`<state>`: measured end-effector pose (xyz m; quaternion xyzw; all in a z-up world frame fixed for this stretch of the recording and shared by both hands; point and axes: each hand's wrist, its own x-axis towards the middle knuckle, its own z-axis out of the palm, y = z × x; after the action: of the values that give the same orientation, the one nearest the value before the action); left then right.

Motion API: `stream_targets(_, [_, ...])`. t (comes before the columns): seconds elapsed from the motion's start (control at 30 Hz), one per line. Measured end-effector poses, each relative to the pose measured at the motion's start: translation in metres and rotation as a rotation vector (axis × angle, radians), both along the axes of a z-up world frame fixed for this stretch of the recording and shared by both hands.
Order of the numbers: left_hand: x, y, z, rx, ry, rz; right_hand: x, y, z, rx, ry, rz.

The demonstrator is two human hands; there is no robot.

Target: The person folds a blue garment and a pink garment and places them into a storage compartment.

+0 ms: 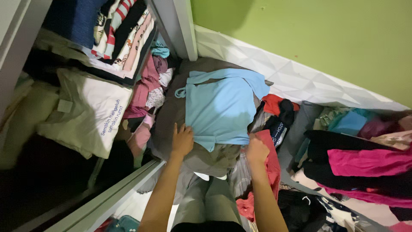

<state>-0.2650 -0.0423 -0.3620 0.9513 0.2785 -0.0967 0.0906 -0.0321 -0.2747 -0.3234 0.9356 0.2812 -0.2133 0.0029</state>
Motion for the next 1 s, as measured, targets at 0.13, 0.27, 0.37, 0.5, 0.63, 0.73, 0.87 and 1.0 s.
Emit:
stream_targets(0.13, [-0.001,-0.004,0.000,0.031,-0.059,0.035,-0.005,0.024,0.019,0.319,-0.220,0.071])
stream_targets(0.27, [-0.007,-0.004,0.002,-0.073,-0.026,0.105,-0.007,0.062,0.039,0.568,-0.092,0.181])
stream_targets(0.37, [-0.011,-0.005,0.009,-0.117,-0.034,0.159,-0.011,0.086,0.049,0.714,-0.070,0.315])
stream_targets(0.5, [-0.010,-0.012,0.022,-0.169,-0.206,0.187,-0.016,0.114,0.053,0.844,-0.143,0.510])
stream_targets(0.63, [-0.002,-0.015,0.018,-0.196,-0.293,0.266,-0.021,0.135,0.062,0.839,-0.031,0.566])
stream_targets(0.73, [-0.002,-0.015,0.002,-0.280,-0.408,0.300,-0.025,0.148,0.066,0.778,0.054,0.772])
stream_targets(0.87, [-0.003,-0.014,-0.020,-0.443,-0.243,0.444,-0.030,0.150,0.049,0.901,0.136,0.785])
stream_targets(1.0, [-0.015,-0.007,-0.037,-0.527,-0.324,0.427,-0.031,0.121,0.004,0.963,0.135,0.417])
